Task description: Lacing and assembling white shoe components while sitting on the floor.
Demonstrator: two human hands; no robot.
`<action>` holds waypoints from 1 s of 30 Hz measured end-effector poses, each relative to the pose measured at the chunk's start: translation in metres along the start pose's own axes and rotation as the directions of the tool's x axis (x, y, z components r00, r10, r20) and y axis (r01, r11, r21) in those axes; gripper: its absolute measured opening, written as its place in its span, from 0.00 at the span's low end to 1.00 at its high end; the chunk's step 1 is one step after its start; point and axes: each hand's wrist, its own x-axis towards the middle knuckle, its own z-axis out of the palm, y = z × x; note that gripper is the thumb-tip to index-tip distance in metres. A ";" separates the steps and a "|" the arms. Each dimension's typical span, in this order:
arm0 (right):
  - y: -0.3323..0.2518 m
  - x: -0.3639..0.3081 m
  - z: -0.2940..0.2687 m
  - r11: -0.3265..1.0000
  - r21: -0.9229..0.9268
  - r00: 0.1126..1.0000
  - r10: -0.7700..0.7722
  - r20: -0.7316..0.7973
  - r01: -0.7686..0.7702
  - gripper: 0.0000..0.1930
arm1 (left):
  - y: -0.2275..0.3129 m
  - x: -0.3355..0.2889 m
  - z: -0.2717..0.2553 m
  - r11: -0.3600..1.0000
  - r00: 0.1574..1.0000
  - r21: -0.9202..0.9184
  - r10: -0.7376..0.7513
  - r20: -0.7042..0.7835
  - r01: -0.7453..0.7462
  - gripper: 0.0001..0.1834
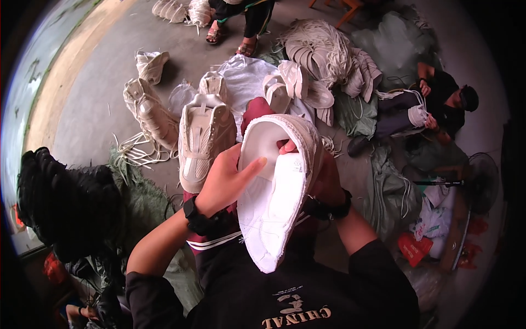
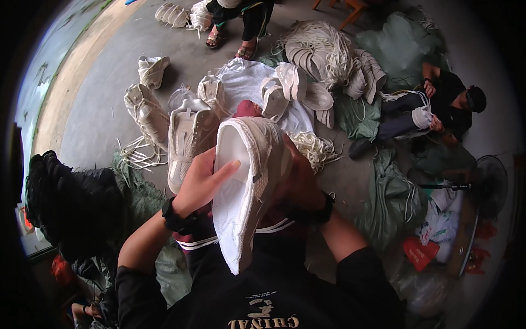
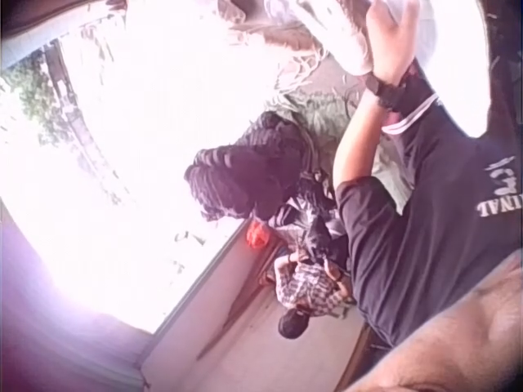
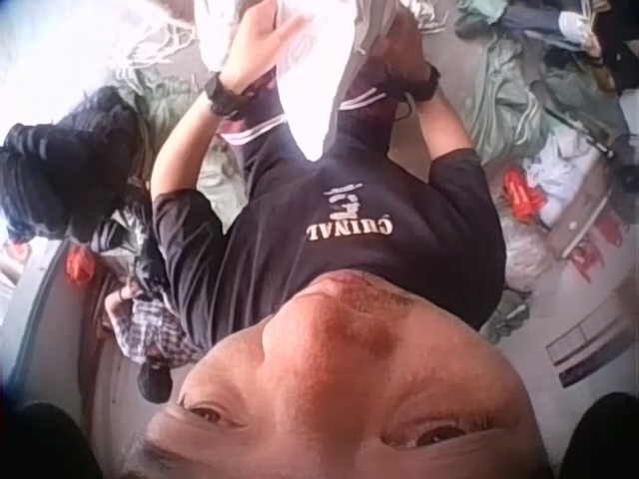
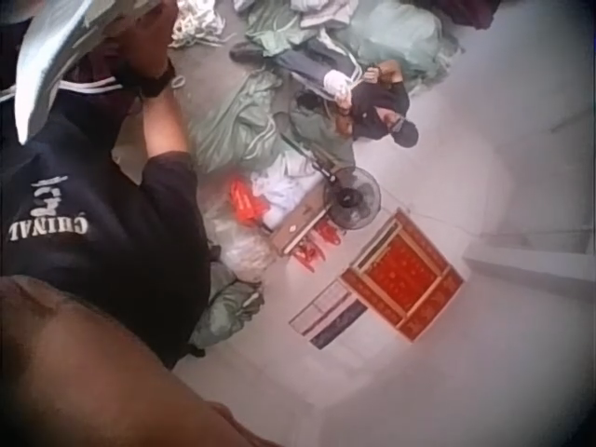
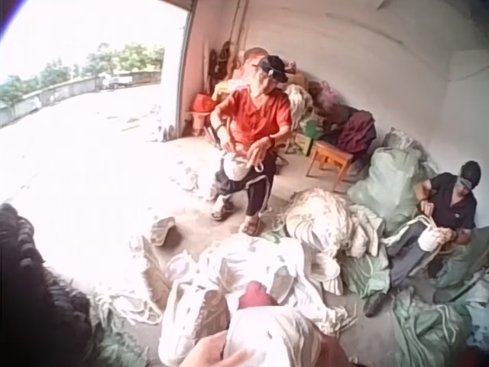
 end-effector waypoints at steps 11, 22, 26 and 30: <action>0.003 -0.012 0.011 0.970 0.230 0.996 0.062 0.062 -0.075 0.62 | -0.012 -0.002 -0.009 0.968 0.971 0.248 0.103 -0.214 -0.048 0.24; -0.005 -0.009 0.026 0.978 0.199 0.998 -0.061 0.011 0.058 0.59 | -0.012 -0.014 -0.015 0.903 0.943 0.416 0.222 -0.248 -0.103 0.18; -0.009 -0.009 0.030 0.954 0.299 1.000 0.006 -0.010 -0.002 0.58 | -0.011 -0.019 -0.019 0.952 0.959 0.298 0.143 -0.243 -0.067 0.15; -0.015 -0.008 0.038 0.931 0.364 1.000 0.012 -0.017 -0.005 0.57 | -0.023 -0.018 -0.020 0.912 0.918 0.343 0.317 -0.237 -0.226 0.14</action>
